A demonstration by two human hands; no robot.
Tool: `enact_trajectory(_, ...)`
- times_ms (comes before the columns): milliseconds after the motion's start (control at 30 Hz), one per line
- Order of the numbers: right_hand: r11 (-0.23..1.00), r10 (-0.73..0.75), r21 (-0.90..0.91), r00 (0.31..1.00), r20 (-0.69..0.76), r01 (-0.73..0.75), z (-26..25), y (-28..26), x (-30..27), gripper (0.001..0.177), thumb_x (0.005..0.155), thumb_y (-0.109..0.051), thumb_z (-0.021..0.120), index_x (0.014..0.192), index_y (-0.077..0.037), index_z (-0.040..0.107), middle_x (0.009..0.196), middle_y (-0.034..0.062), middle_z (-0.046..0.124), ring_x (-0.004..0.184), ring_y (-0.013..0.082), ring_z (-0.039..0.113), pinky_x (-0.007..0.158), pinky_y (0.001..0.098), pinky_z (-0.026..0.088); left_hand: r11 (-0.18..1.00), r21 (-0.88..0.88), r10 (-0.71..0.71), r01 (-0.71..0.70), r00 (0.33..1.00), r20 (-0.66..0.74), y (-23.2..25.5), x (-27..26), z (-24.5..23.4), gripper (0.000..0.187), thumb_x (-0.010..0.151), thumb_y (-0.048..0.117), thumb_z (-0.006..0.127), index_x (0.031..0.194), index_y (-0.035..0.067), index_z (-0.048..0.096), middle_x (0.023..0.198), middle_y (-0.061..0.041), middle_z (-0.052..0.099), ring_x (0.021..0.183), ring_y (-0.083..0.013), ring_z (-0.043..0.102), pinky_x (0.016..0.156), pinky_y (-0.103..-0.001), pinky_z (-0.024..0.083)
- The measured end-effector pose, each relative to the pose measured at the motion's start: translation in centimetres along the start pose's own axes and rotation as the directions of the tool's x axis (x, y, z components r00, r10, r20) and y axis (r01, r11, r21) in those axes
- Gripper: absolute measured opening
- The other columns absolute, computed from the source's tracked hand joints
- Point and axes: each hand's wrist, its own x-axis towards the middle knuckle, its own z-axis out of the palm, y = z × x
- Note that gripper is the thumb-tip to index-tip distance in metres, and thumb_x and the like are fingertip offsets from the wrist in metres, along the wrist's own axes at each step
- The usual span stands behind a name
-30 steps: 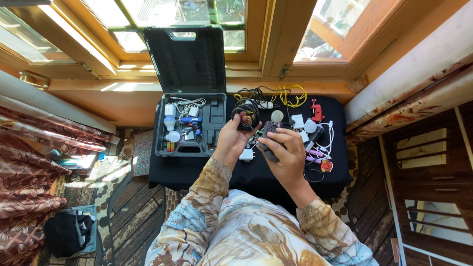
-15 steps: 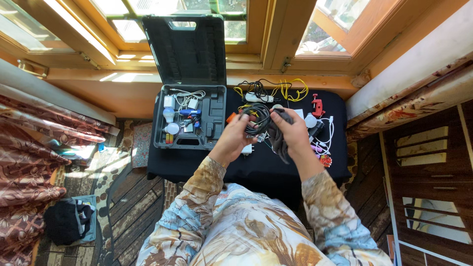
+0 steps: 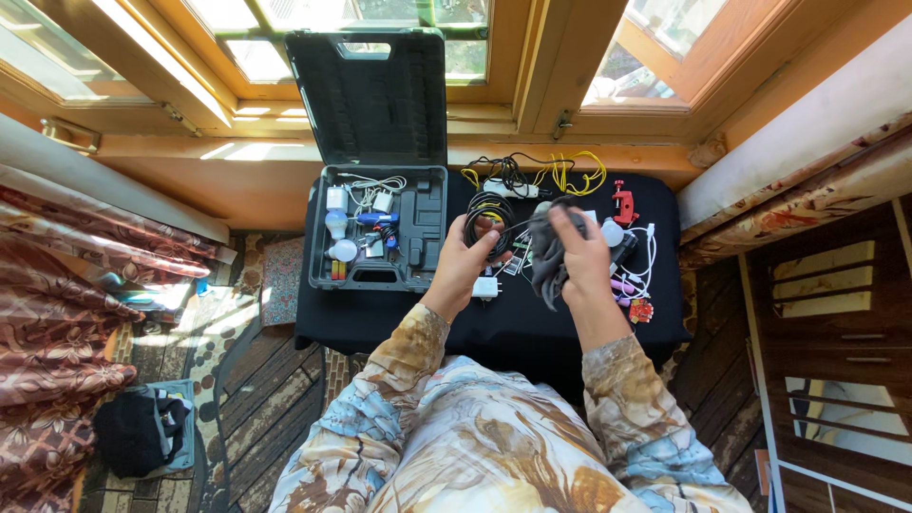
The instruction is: The person organizes several electrical items such as light bulbs, power strips, and various coiled wires on a table and into a black storage case. They handle each component individually, placing them into specific compartments and untangling wires by hand.
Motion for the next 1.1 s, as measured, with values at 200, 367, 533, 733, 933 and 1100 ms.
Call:
enact_trajectory(200, -0.043, -0.786, -0.582, 0.332, 0.522, 0.812, 5.3, -1.5, -6.7, 0.034, 0.095, -0.019, 0.075, 0.124, -0.005, 0.063, 0.126, 0.0136, 0.059, 0.123, 0.0318, 0.056, 0.106, 0.0472, 0.045, 0.971, 0.157, 0.188, -0.182, 0.982, -0.026, -0.6, 0.5, -1.5, 0.031, 0.098, 0.000, 0.064, 0.129, 0.000, 0.057, 0.119, -0.013, 0.067, 0.104, -0.0184, 0.066, 0.087, -0.038, 0.059)
enact_trajectory(367, -0.002, -0.625, -0.641, 0.499, 0.600, 0.768, 8.9, 0.3, -3.9, 0.026, 0.092, -0.013, 0.075, 0.118, -0.009, 0.071, 0.125, 0.0095, 0.066, 0.119, 0.0314, 0.061, 0.102, 0.0435, 0.049, 0.999, 0.011, 0.044, -0.044, 0.999, 0.032, 0.3, 0.7, -3.6, 0.025, 0.103, 0.003, 0.060, 0.127, -0.002, 0.057, 0.117, -0.012, 0.066, 0.102, -0.0183, 0.067, 0.087, -0.038, 0.061)
enact_trajectory(533, 0.215, -0.727, -0.729, 0.605, 0.325, 0.650, 9.8, -0.1, -1.8, 0.019, 0.101, -0.014, 0.073, 0.118, -0.007, 0.071, 0.123, 0.0085, 0.066, 0.114, 0.0298, 0.065, 0.101, 0.0407, 0.052, 0.999, 0.004, -0.037, 0.037, 0.999, 0.000, 1.8, 0.2, -5.4, 0.031, 0.097, 0.002, 0.059, 0.127, -0.001, 0.055, 0.118, -0.008, 0.067, 0.107, -0.0160, 0.070, 0.088, -0.038, 0.066)
enact_trajectory(733, 0.026, -0.487, -0.752, 0.665, 0.566, 0.659, 10.1, 0.9, 1.2, 0.019, 0.091, -0.020, 0.081, 0.107, -0.011, 0.076, 0.112, 0.0098, 0.072, 0.107, 0.0325, 0.065, 0.096, 0.0431, 0.050, 0.988, 0.155, -0.014, -0.009, 0.989, 0.147, 4.4, -0.8, -6.8, 0.038, 0.099, 0.003, 0.060, 0.137, 0.000, 0.054, 0.119, -0.012, 0.067, 0.102, -0.0197, 0.070, 0.083, -0.037, 0.066)
enact_trajectory(933, 0.999, -0.021, -0.030, 1.000, 0.019, 0.022, 6.5, 1.8, 3.6, 0.036, 0.093, -0.036, 0.076, 0.114, -0.008, 0.066, 0.107, 0.0059, 0.073, 0.091, 0.0191, 0.070, 0.078, 0.0370, 0.057, 0.992, 0.108, -0.077, 0.061, 0.985, 0.156, 7.4, 0.2, -8.5, 0.026, 0.101, 0.012, 0.057, 0.125, 0.001, 0.052, 0.114, -0.011, 0.068, 0.098, -0.0213, 0.074, 0.074, -0.036, 0.066)
enact_trajectory(1100, 0.948, 0.311, -0.196, 0.869, 0.384, -0.252, 8.5, 6.4, -0.9, 0.041, 0.091, -0.030, 0.082, 0.115, -0.003, 0.063, 0.101, 0.0076, 0.069, 0.089, 0.0213, 0.067, 0.078, 0.0362, 0.056, 0.972, 0.223, -0.104, 0.079, 0.990, 0.100, 6.8, 1.2, -10.2, 0.022, 0.105, 0.021, 0.053, 0.113, 0.001, 0.051, 0.101, -0.014, 0.064, 0.080, -0.0265, 0.070, 0.059, -0.037, 0.062)
